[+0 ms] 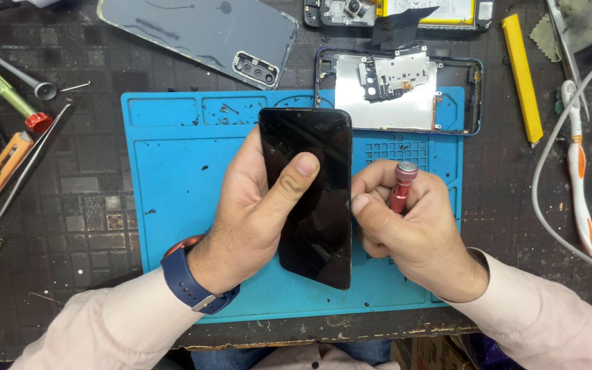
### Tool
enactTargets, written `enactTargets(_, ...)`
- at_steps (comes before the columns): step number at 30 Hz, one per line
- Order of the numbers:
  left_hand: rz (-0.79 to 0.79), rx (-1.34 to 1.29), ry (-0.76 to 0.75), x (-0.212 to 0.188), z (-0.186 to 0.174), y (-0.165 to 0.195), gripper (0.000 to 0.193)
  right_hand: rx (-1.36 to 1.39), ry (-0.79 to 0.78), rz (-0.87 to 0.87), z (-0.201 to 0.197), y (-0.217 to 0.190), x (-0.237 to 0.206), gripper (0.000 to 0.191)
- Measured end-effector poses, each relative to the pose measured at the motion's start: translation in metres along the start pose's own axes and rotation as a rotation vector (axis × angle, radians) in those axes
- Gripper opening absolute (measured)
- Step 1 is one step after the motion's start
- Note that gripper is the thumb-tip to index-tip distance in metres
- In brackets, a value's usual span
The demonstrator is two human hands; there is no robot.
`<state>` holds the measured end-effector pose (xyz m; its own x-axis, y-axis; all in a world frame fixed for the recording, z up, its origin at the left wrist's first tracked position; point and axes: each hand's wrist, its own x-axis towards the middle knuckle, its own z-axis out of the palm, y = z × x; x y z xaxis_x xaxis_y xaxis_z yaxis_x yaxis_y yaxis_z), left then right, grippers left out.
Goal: The person works on a disassembled smartphone at a repair bench. They use a screwdriver on the phone body, separate the old screen from the frame, scrape old adhesive from the frame edge with a yellow deburring tool, clean the frame with a toothbrush, apply double-sided adhesive tape to the frame, and trim the tape with the yellow tool.
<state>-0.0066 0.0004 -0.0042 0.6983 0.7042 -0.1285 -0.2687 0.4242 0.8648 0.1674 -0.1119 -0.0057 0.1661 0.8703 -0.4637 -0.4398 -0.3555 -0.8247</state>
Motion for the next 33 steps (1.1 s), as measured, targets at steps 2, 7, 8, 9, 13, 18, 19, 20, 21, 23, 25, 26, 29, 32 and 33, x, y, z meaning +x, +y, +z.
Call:
enactTargets(2, -0.012, -0.021, 0.000, 0.0002, 0.0003, -0.0009, 0.043, -0.002, 0.004, -0.002, -0.0006, 0.0007, 0.0004, 0.004)
enactTargets(7, -0.011, 0.000, 0.007, 0.0006, 0.0004, -0.0022, 0.042, 0.007, 0.006, -0.005, -0.0027, 0.0018, 0.0009, 0.003)
enactTargets(8, -0.005, 0.001, 0.008, 0.0005, 0.0003, -0.0021, 0.043, 0.009, 0.001, -0.004, -0.0024, 0.0024, 0.0009, 0.004)
enactTargets(9, 0.002, 0.001, 0.008, 0.0007, 0.0004, -0.0020, 0.043, 0.010, -0.004, -0.004, -0.0026, 0.0028, 0.0008, 0.004)
enactTargets(13, -0.011, -0.013, -0.003, 0.0009, 0.0006, -0.0004, 0.042, 0.001, -0.004, -0.017, -0.0037, 0.0034, -0.0001, 0.003)
enactTargets(18, -0.017, -0.035, -0.020, 0.0009, 0.0007, 0.0009, 0.042, 0.011, -0.006, -0.012, -0.0044, 0.0055, 0.0004, 0.003)
enactTargets(19, -0.017, -0.038, -0.022, 0.0012, 0.0012, 0.0004, 0.042, 0.015, -0.005, -0.016, -0.0052, 0.0058, 0.0001, 0.003)
enactTargets(20, -0.018, -0.041, -0.022, 0.0008, 0.0009, 0.0004, 0.042, 0.018, -0.004, -0.018, -0.0051, 0.0065, -0.0004, 0.003)
enactTargets(21, -0.016, -0.042, -0.022, 0.0008, 0.0008, 0.0003, 0.042, 0.021, -0.005, -0.022, -0.0054, 0.0072, -0.0004, 0.003)
enactTargets(23, -0.020, -0.047, -0.019, 0.0009, 0.0014, -0.0007, 0.042, 0.033, -0.010, -0.019, -0.0065, 0.0078, -0.0006, 0.003)
enactTargets(25, -0.029, -0.051, -0.014, 0.0008, 0.0017, -0.0011, 0.042, 0.034, -0.012, -0.021, -0.0068, 0.0083, -0.0009, 0.003)
enactTargets(26, -0.036, -0.051, -0.008, 0.0012, 0.0020, -0.0014, 0.042, 0.030, -0.015, -0.024, -0.0070, 0.0081, -0.0009, 0.003)
enactTargets(29, -0.028, -0.034, -0.007, 0.0012, 0.0024, -0.0009, 0.042, 0.020, -0.007, -0.017, -0.0067, 0.0082, -0.0001, 0.004)
enactTargets(32, -0.018, -0.030, -0.013, 0.0009, 0.0026, -0.0005, 0.043, 0.018, 0.002, 0.001, -0.0063, 0.0076, -0.0005, 0.004)
enactTargets(33, -0.018, -0.032, -0.011, 0.0004, 0.0026, -0.0003, 0.043, 0.020, 0.002, 0.010, -0.0062, 0.0078, -0.0009, 0.004)
